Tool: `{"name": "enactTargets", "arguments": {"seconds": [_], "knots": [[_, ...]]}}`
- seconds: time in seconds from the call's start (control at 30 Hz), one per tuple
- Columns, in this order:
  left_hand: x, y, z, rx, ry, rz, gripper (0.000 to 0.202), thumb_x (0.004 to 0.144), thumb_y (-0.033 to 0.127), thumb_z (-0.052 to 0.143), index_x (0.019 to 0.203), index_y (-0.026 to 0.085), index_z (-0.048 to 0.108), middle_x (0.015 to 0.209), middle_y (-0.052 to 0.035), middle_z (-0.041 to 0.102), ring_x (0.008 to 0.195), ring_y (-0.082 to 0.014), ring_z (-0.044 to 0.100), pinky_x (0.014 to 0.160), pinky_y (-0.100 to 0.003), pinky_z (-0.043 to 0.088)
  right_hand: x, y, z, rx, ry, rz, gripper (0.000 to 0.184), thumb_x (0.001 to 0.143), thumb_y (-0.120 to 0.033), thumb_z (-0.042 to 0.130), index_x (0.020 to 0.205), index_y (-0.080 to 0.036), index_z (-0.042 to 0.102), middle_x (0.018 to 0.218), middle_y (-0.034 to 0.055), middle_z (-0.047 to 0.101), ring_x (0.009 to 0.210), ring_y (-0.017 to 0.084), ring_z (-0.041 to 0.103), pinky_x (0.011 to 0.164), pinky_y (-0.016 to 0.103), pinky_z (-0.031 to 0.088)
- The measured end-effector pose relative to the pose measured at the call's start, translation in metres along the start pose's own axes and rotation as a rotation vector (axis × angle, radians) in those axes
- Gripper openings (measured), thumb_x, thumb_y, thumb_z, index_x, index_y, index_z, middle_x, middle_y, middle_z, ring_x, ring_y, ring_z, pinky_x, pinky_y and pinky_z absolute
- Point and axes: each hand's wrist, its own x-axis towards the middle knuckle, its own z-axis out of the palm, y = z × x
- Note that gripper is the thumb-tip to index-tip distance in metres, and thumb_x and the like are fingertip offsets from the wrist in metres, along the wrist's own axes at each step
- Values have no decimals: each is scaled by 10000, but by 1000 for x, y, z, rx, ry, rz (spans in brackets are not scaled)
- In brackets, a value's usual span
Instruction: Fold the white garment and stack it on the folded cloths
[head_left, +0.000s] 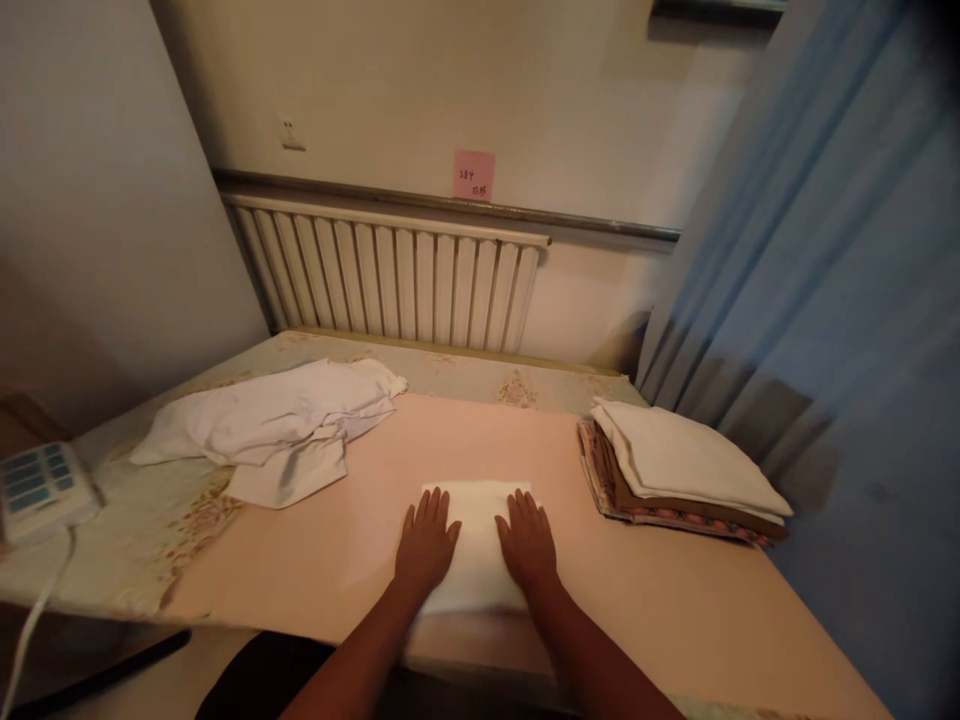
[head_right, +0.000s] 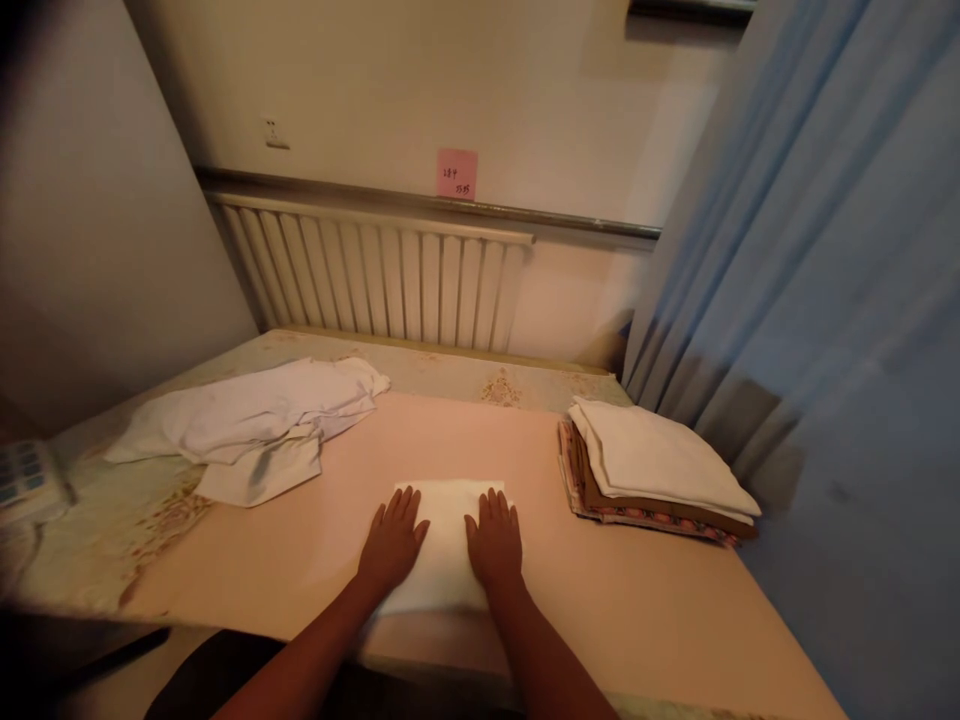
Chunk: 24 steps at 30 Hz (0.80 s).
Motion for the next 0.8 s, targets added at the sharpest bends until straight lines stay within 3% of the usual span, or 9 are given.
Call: {"name": "enactTargets", "arguments": {"seconds": [0.47,0.6,0.8], "knots": [[-13,-5,-6,-4,-41,-12,562,971,422,301,1453,150,403,1517,-105,399,1431,-283,303,1137,-499,278,-22,12,-8,-4,-94,1,492,971,-350,414,1391,-105,489,1488,137,414,1407,311,330,1136,496,274],[-12,-6,-3,-9,1,0,548,968,419,312,1441,166,424,1508,-111,416,1426,-283,315,1129,-507,288,-40,8,-6,24,-27,1,474,962,-368,449,1357,-119,528,1447,146,472,1387,329,362,1140,523,260],[-11,-7,0,-14,8,7,555,963,413,311,1437,149,432,1498,-122,428,1417,-295,330,1124,-520,291,-69,-21,0,117,91,-228,513,940,-414,512,1373,-138,499,1457,130,470,1405,298,336,1160,514,242]]}}
